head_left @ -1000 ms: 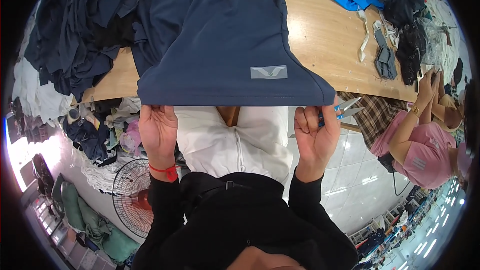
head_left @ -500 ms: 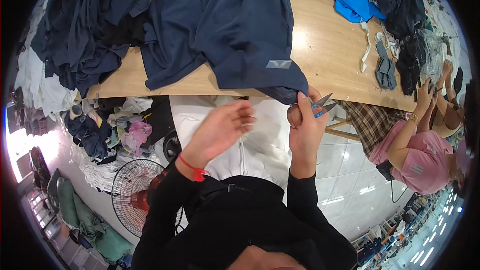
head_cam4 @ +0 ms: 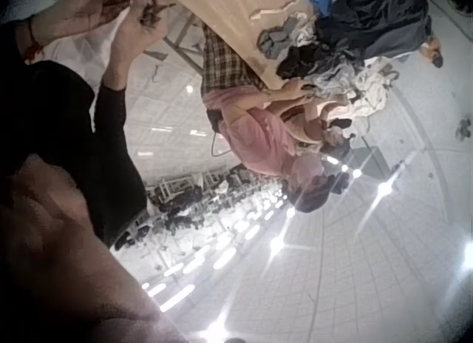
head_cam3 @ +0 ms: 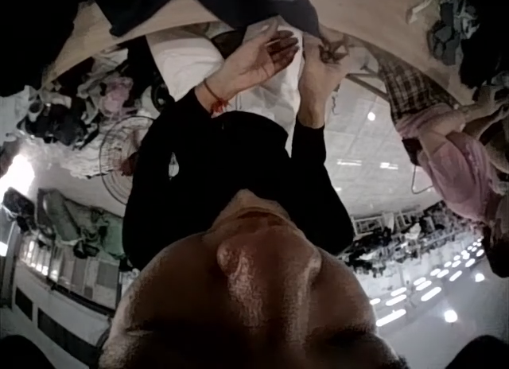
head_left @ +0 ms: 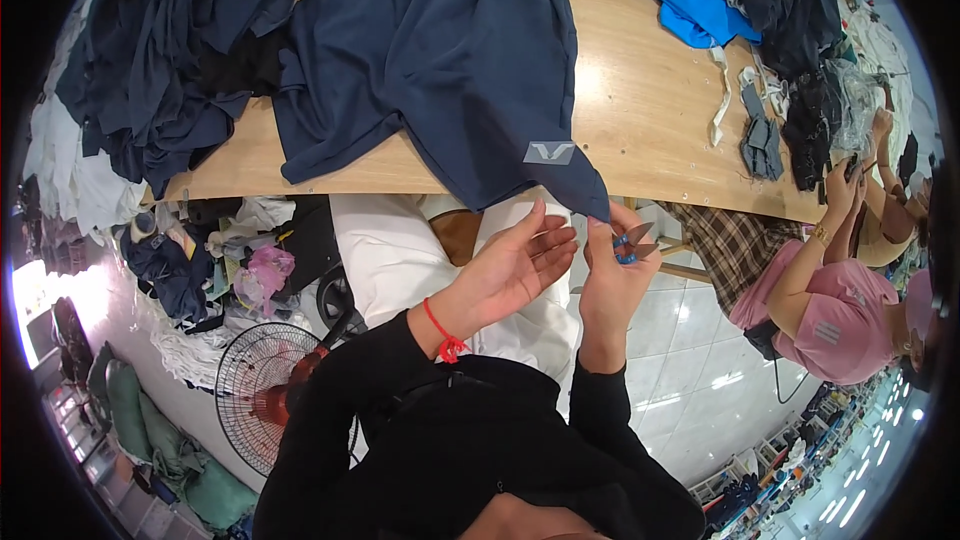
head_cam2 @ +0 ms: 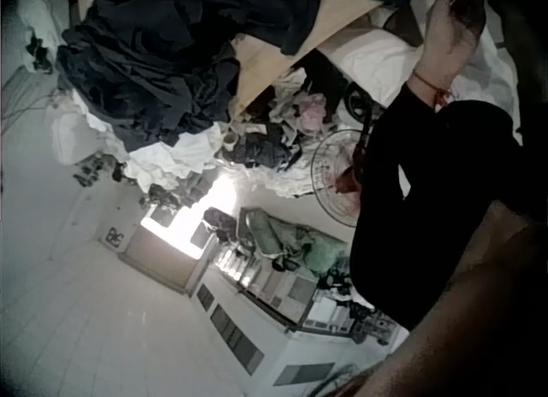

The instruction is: Trimming loose threads from athletic shorts using snips at a garment factory workbench.

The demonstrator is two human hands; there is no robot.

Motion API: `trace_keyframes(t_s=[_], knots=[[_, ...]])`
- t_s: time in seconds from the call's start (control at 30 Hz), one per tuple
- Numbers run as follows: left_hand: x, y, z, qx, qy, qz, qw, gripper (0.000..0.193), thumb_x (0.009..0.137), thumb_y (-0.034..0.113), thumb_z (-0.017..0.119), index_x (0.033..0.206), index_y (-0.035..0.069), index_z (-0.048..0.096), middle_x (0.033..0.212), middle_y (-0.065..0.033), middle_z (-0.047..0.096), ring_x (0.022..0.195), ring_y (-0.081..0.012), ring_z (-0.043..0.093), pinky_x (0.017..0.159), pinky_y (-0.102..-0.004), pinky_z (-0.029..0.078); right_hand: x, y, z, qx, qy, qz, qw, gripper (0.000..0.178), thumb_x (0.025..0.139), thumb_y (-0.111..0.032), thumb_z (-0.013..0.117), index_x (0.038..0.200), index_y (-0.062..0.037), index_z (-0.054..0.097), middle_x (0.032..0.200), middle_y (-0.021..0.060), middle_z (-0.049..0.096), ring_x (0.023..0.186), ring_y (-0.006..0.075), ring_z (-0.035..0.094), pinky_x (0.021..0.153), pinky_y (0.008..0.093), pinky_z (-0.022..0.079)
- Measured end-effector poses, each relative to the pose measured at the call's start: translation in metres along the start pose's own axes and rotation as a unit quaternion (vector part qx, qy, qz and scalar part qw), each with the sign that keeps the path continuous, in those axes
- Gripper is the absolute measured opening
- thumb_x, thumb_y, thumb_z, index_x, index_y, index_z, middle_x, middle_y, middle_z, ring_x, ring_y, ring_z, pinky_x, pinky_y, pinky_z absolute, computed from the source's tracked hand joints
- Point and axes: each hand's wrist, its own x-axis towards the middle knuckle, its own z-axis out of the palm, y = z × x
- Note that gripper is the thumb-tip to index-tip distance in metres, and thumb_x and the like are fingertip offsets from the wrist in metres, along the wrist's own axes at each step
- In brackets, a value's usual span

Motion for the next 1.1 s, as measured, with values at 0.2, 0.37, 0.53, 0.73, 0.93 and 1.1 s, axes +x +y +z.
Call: trace_keyframes(t_s=[0.2,0.37,0.53,0.73,0.93,1.1], knots=[[0.012,0.015,-0.001,0.057,-0.020,0.097,0.993,0.032,0.105,0.041,0.071,0.117,0.012,0.065,0.112,-0.0022,0.068,0.102,-0.0160,0.067,0.094,-0.0329,0.057,-0.004,-0.007,0.009,-0.054,-0.001,-0.080,0.995,0.018,0.098,-0.006,0.075,0.114,0.0017,0.077,0.093,-0.0033,0.070,0.074,0.0019,0.046,0.063,0.0205,0.033],[0.005,0.003,0.002,-0.003,-0.018,-0.024,1.000,0.037,0.106,0.044,0.068,0.116,0.009,0.064,0.108,-0.0054,0.066,0.101,-0.0189,0.068,0.093,-0.0344,0.060,-0.006,-0.008,0.002,-0.071,-0.040,-0.080,0.993,0.020,0.098,0.005,0.070,0.118,0.0029,0.075,0.102,0.0022,0.075,0.086,0.0043,0.063,0.074,0.0194,0.048],[0.018,0.011,-0.008,0.048,-0.037,0.069,0.996,0.039,0.105,0.047,0.068,0.115,0.010,0.064,0.102,-0.0040,0.068,0.099,-0.0181,0.068,0.090,-0.0329,0.060,-0.007,-0.002,0.002,-0.074,-0.053,-0.087,0.992,0.022,0.097,0.008,0.068,0.117,0.0044,0.075,0.107,0.0045,0.075,0.090,0.0071,0.065,0.076,0.0209,0.049],[0.019,0.008,-0.018,0.048,-0.063,-0.016,0.997,0.053,0.104,0.061,0.062,0.117,0.010,0.063,0.103,-0.0050,0.069,0.101,-0.0181,0.069,0.089,-0.0338,0.059,-0.005,0.001,0.006,-0.071,-0.072,-0.136,0.985,0.024,0.093,0.012,0.066,0.114,0.0059,0.075,0.116,0.0123,0.073,0.103,0.0149,0.068,0.085,0.0253,0.052],[0.030,0.010,-0.019,0.036,-0.122,0.120,0.985,0.028,0.106,0.042,0.069,0.108,0.014,0.067,0.105,-0.0029,0.067,0.096,-0.0149,0.065,0.091,-0.0341,0.056,0.001,0.009,-0.006,-0.096,-0.080,-0.184,0.975,0.025,0.091,0.012,0.068,0.113,0.0045,0.077,0.120,0.0158,0.072,0.103,0.0185,0.070,0.090,0.0283,0.053],[0.012,0.016,-0.013,-0.111,-0.126,0.132,0.977,0.017,0.107,0.021,0.068,0.120,0.009,0.069,0.116,-0.0011,0.071,0.116,-0.0172,0.065,0.113,-0.0365,0.051,0.003,0.010,-0.005,-0.129,-0.047,-0.172,0.976,0.027,0.090,0.012,0.068,0.112,0.0019,0.079,0.116,0.0117,0.073,0.088,0.0116,0.063,0.076,0.0232,0.048]])
